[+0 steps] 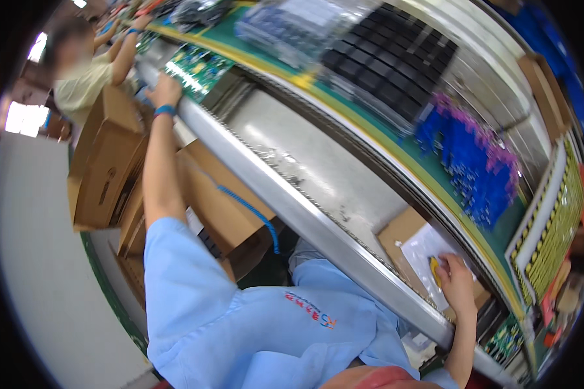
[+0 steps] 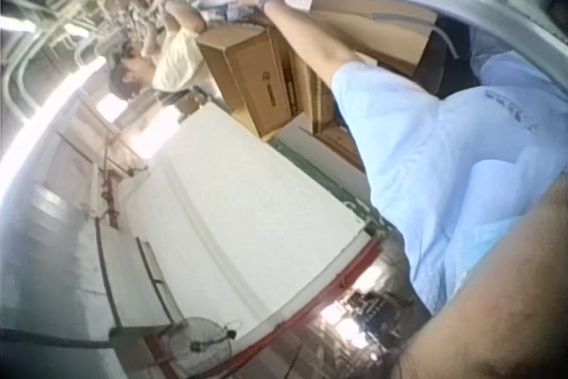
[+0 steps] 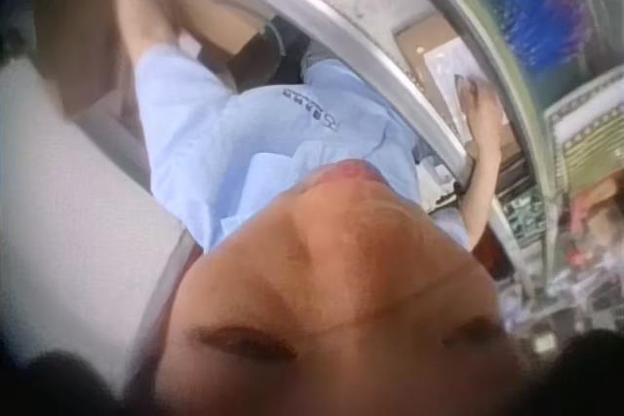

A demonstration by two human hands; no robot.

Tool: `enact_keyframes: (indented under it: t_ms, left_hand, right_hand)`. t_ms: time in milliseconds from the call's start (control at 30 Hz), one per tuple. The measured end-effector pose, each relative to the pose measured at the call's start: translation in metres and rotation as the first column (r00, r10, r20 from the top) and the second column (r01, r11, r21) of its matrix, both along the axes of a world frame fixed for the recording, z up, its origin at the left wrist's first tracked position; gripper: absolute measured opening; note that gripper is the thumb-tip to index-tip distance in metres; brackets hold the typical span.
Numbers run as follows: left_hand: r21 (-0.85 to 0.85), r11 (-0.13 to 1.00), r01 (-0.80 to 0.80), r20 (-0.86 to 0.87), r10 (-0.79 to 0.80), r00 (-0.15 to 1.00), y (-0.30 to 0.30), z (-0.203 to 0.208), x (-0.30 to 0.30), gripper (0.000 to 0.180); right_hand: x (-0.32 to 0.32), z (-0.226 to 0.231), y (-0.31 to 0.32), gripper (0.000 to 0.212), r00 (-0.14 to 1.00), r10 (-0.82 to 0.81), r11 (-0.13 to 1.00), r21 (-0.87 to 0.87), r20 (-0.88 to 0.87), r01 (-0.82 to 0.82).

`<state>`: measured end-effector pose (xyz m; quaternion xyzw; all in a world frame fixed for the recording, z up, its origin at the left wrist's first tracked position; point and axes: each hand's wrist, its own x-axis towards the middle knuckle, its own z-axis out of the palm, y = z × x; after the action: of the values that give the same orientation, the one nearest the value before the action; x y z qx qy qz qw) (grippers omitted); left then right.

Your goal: Insert components into a printed circuit board on an electronics assembly line.

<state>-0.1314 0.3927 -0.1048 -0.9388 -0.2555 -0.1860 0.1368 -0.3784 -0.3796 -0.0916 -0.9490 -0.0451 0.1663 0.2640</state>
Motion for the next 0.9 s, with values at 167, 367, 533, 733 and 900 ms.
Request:
enact_keyframes:
  t_ms: [167,367,533,733,900]
  left_hand:
    - [-0.105,0.985,0.138,0.012,-0.137,0.990,-0.023,-0.009,-0.009,0.046]
    - [-0.131,0.933,0.336,-0.027,-0.342,0.939,-0.093,0.001,-0.063,0.056]
    - [-0.271,0.803,0.530,-0.067,-0.565,0.822,-0.203,0.031,-0.141,0.054]
    - [-0.485,0.554,0.677,-0.061,-0.794,0.606,-0.318,0.058,-0.204,0.066]
    - [-0.552,0.277,0.787,-0.047,-0.952,0.303,-0.389,0.079,-0.234,0.074]
  right_hand:
    - [-0.006,0.011,-0.008,0.028,0.999,0.044,0.994,-0.096,0.009,-0.043]
    - [-0.009,0.037,-0.005,0.026,0.980,0.071,0.994,-0.098,0.185,-0.054]
    - [0.007,0.076,0.010,0.025,0.921,0.160,0.987,-0.072,0.356,-0.143]
    - [0.082,0.110,0.061,0.030,0.731,0.307,0.946,-0.116,0.610,-0.301]
    - [0.174,0.088,0.119,0.037,0.571,0.292,0.941,-0.125,0.767,-0.313]
